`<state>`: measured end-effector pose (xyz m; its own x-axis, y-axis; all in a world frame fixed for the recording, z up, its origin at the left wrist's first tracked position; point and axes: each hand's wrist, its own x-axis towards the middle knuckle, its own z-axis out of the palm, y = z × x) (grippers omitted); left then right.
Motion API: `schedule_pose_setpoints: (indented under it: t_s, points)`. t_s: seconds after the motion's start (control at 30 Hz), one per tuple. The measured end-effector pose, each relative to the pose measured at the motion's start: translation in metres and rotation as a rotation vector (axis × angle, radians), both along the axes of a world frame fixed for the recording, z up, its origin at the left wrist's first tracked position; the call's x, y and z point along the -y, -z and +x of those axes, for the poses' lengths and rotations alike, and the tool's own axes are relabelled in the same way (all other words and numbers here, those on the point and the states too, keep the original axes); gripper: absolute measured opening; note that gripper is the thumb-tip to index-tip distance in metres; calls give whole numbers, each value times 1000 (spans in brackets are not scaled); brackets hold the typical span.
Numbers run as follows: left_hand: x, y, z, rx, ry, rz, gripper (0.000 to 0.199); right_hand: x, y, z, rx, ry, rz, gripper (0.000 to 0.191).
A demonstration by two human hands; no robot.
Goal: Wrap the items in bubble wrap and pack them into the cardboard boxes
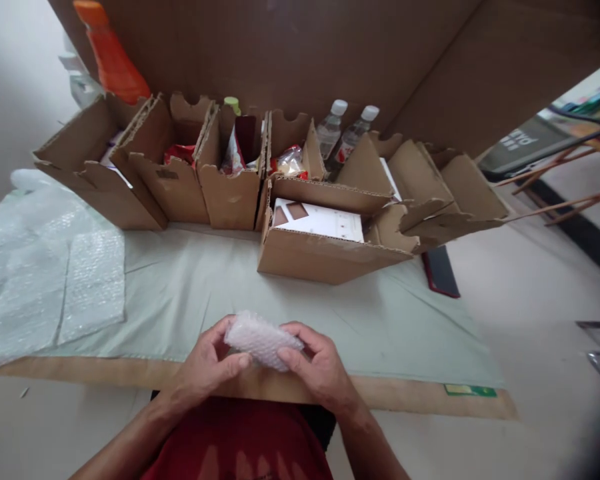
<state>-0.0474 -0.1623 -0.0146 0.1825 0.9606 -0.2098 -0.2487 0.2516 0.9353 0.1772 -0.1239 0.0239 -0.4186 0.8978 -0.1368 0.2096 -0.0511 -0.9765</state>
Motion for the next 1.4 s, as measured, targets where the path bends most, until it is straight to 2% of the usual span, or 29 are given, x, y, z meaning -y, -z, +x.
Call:
schedule_pose_setpoints:
  t_s: [0.1,0.23,0.3,0.37,0.47,0.53,0.6,0.7,0.87,1.03,1.17,1.3,1.4]
  points:
    - [-10,4,-2,31,24,89,63,-25,-47,32,90,122,216,19]
    - [-14,20,-6,-55,37,20,49,-80,-112,74,247,472,665,34]
    - [-12,28,-6,-103,24,10,44,-109,-133,87,509,527,802,37]
    - [-10,33,-5,-154,21,54,39,-133,-146,92,890,489,796,38]
    - [-9,34,-3,-242,44,163,32,-156,-159,87,1407,354,626,41]
    - [-10,31,-3,-291,62,219,30,-164,-167,79,1574,244,537,41]
    - [-12,29,-3,-320,77,253,28,-168,-174,71,1618,167,493,40]
    - [-13,25,-4,-349,89,270,27,-167,-179,63,1633,120,496,36]
    - [-15,20,-4,-370,108,288,25,-167,-172,63,1722,-10,497,30]
    - [-16,19,-4,-392,123,301,26,-202,-159,50,1707,-191,534,17]
    - [-15,21,-5,-398,123,290,26,-224,-147,33,1695,-234,496,11]
    - [-14,21,-5,-413,129,309,25,-223,-137,36,1620,-278,459,10]
    - [-14,23,-5,-419,127,324,26,-217,-135,43,1563,-317,502,16]
